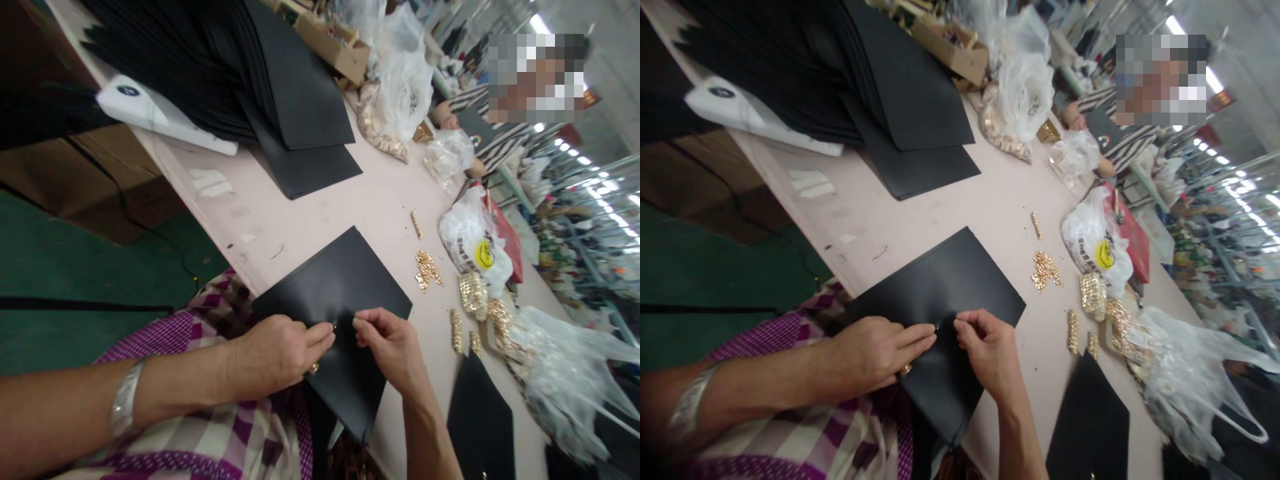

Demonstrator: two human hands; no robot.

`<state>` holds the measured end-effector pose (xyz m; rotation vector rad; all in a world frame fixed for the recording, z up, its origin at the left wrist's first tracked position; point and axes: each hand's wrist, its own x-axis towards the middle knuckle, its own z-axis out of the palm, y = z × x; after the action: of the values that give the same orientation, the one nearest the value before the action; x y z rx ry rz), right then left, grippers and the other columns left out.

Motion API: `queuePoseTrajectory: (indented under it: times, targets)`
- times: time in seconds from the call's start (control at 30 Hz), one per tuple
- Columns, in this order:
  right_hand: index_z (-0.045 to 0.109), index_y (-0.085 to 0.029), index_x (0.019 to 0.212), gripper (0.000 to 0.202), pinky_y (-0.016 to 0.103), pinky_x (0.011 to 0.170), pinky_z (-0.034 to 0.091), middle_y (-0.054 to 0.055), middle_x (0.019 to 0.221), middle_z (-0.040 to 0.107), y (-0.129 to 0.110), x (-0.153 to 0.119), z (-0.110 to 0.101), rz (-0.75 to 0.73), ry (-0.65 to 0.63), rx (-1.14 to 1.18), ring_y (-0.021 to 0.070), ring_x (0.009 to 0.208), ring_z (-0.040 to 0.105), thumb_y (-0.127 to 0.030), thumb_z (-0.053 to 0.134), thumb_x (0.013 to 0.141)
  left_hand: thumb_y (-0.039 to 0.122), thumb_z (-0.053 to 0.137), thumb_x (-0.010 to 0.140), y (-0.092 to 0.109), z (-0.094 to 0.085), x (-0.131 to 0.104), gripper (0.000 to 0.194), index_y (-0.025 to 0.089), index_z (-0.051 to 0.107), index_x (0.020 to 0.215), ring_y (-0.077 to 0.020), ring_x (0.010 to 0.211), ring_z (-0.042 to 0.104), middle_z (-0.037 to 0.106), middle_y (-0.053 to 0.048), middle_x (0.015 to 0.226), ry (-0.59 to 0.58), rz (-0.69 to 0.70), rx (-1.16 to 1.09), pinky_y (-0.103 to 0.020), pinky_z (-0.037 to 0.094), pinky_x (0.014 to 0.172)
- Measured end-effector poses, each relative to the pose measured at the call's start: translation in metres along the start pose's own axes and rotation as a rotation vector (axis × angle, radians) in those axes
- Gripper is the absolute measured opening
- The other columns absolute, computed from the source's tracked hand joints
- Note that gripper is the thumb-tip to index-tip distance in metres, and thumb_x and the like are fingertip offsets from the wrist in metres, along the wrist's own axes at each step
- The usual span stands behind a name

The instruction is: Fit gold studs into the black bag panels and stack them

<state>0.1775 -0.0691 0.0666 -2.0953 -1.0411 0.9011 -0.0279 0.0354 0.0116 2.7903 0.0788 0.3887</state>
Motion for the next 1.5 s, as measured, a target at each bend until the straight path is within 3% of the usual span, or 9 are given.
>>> queuePoseTrajectory:
  times: [0.1, 0.33, 0.77, 0.97, 1.1, 1.3, 1.37, 1.5]
  targets:
    - [0.074, -0.021, 0.088, 0.018, 0.026, 0.061, 0.049, 0.001, 0.073, 0.071, -0.006, -0.008, 0.019, -0.039, -0.033, -0.131, 0.0159, 0.063, 0.063, -0.036, 0.063, 0.088, 0.021, 0.059, 0.087, 0.000, -0.001, 0.000, 0.044, 0.015, 0.054, 0.130, -0.0161, 0.067, 0.064, 0.067, -0.009, 0.120, -0.010, 0.014, 0.007, -0.032, 0.045, 0.055]
    - [0.076, -0.024, 0.085, 0.015, 0.027, 0.067, 0.045, 0.000, 0.081, 0.075, -0.020, -0.004, 0.021, -0.083, -0.086, -0.328, 0.0172, 0.072, 0.066, -0.028, 0.062, 0.087, 0.021, 0.058, 0.088, -0.001, -0.004, -0.001, 0.038, 0.017, 0.056, 0.126, -0.0172, 0.070, 0.064, 0.067, -0.005, 0.107, 0.010, 0.012, -0.022, -0.034, 0.043, 0.054]
    - [0.065, -0.020, 0.069, 0.009, 0.022, 0.047, 0.035, -0.002, 0.056, 0.062, -0.032, 0.021, 0.019, 0.180, -0.206, -0.302, 0.0125, 0.051, 0.055, -0.023, 0.065, 0.077, 0.019, 0.052, 0.092, 0.000, -0.006, 0.001, 0.033, 0.015, 0.057, 0.124, -0.0171, 0.065, 0.061, 0.066, -0.005, 0.105, -0.021, 0.009, -0.020, -0.036, 0.042, 0.052]
    - [0.064, -0.020, 0.067, 0.008, 0.021, 0.045, 0.032, -0.004, 0.053, 0.059, -0.036, 0.026, 0.023, 0.236, -0.212, -0.317, 0.0113, 0.048, 0.054, -0.019, 0.068, 0.075, 0.017, 0.057, 0.088, -0.002, -0.003, 0.001, 0.035, 0.016, 0.057, 0.124, -0.0173, 0.072, 0.065, 0.066, -0.005, 0.115, -0.033, 0.015, -0.051, -0.034, 0.047, 0.057]
    - [0.068, -0.020, 0.076, 0.014, 0.022, 0.051, 0.039, -0.003, 0.061, 0.063, -0.025, 0.016, 0.020, 0.179, -0.057, -0.274, 0.0132, 0.056, 0.059, -0.029, 0.077, 0.071, 0.012, 0.058, 0.085, -0.003, 0.001, 0.001, 0.037, 0.021, 0.058, 0.121, -0.0181, 0.079, 0.069, 0.065, -0.004, 0.120, -0.017, -0.004, -0.063, -0.033, 0.050, 0.061]
    - [0.070, -0.017, 0.102, 0.029, 0.037, 0.080, 0.050, 0.009, 0.098, 0.069, 0.018, -0.030, -0.007, 0.113, 0.521, -0.447, 0.0210, 0.078, 0.065, -0.040, 0.062, 0.085, 0.012, 0.057, 0.089, -0.002, -0.002, 0.001, 0.021, 0.022, 0.062, 0.105, -0.0175, 0.075, 0.070, 0.069, 0.000, 0.108, 0.005, 0.054, -0.041, -0.030, 0.050, 0.059]
    - [0.067, -0.015, 0.115, 0.041, 0.038, 0.074, 0.052, 0.010, 0.097, 0.068, 0.034, -0.047, -0.015, 0.186, 0.566, -0.286, 0.0214, 0.074, 0.066, -0.044, 0.060, 0.086, 0.012, 0.056, 0.090, 0.000, -0.001, 0.001, 0.019, 0.022, 0.062, 0.105, -0.0172, 0.073, 0.070, 0.069, 0.001, 0.106, 0.013, 0.061, -0.022, -0.029, 0.050, 0.058]
    - [0.049, -0.016, 0.140, 0.076, 0.030, 0.053, 0.052, 0.002, 0.078, 0.068, 0.051, -0.066, -0.008, 0.292, 0.446, 0.365, 0.0204, 0.064, 0.066, -0.050, 0.071, 0.075, 0.009, 0.054, 0.088, 0.005, 0.004, -0.004, 0.024, 0.022, 0.062, 0.106, -0.0171, 0.075, 0.069, 0.069, -0.001, 0.109, 0.023, 0.101, -0.024, -0.028, 0.050, 0.061]
